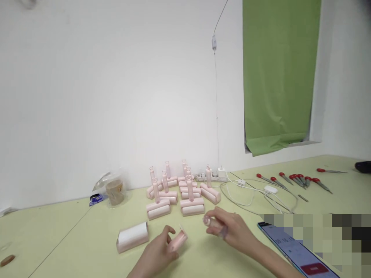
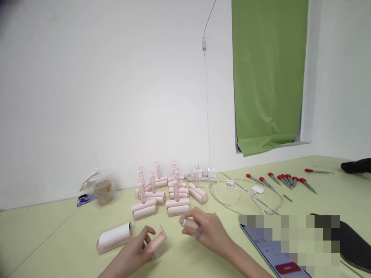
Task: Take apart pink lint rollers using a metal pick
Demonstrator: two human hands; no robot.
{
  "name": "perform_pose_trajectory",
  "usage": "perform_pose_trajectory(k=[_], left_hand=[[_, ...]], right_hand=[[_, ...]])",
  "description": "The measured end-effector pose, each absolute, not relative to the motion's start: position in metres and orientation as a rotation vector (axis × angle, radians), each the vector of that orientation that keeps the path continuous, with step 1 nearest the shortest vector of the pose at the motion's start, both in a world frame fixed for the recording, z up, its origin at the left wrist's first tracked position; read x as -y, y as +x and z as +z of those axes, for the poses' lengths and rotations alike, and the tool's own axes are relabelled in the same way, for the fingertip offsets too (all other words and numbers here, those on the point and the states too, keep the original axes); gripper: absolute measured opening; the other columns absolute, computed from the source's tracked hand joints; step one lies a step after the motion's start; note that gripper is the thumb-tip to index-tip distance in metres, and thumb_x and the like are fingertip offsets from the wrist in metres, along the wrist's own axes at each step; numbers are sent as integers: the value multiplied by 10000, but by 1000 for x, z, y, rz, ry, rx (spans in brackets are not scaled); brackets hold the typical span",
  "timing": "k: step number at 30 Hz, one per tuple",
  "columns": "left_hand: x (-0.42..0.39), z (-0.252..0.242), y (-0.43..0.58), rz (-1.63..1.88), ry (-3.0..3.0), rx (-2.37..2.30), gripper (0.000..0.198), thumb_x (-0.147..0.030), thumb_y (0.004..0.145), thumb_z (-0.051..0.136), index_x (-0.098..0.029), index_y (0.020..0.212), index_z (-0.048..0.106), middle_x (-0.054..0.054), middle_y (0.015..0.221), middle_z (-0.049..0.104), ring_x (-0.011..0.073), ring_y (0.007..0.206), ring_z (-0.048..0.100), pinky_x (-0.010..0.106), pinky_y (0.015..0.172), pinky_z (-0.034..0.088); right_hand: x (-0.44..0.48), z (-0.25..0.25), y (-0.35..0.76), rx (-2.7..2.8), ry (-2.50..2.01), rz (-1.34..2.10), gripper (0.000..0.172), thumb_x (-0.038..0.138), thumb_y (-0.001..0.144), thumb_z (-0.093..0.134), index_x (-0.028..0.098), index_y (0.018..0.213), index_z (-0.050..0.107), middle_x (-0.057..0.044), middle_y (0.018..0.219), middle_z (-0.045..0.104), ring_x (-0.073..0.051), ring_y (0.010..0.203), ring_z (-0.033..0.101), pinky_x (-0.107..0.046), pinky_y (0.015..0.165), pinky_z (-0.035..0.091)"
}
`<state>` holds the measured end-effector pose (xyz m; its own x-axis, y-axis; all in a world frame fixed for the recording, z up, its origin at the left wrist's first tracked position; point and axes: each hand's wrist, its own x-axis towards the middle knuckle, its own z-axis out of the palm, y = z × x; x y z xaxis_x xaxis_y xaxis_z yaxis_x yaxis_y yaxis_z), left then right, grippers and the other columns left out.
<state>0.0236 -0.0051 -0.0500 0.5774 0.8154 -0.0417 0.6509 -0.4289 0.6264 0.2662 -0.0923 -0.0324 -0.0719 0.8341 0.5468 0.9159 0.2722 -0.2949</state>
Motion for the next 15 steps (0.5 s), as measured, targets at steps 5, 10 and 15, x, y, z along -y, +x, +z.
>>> perform_pose_trajectory(k=[5, 10, 15], left_hand=[[-29, -59, 49, 587, 2392, -1103, 384, -291, 652, 534, -148, 1009, 534, 117, 1109, 528, 265, 1075, 428, 386, 920, 304], [-6, -69, 60, 702, 1440, -731, 500, -599, 680, 481, -145, 878, 546, 38, 724, 580, 170, 698, 543, 275, 633, 419], [18, -76, 65, 769, 1071, -639, 314, -335, 532, 702, -157, 612, 456, -70, 496, 410, 53, 447, 377, 161, 412, 247]], right_hand=[[74, -38, 231, 2164, -1123, -786, 176, 227, 868, 410, 239, 1008, 516, 16, 748, 606, -97, 516, 489, -222, 457, 261], [72, -44, 209, 2353, -915, -947, 221, 104, 863, 387, 194, 1020, 513, 20, 731, 608, -99, 517, 450, -236, 459, 260], [82, -57, 197, 2488, -934, -339, 132, 279, 849, 465, 177, 875, 546, -18, 810, 608, -122, 692, 517, -209, 627, 385]])
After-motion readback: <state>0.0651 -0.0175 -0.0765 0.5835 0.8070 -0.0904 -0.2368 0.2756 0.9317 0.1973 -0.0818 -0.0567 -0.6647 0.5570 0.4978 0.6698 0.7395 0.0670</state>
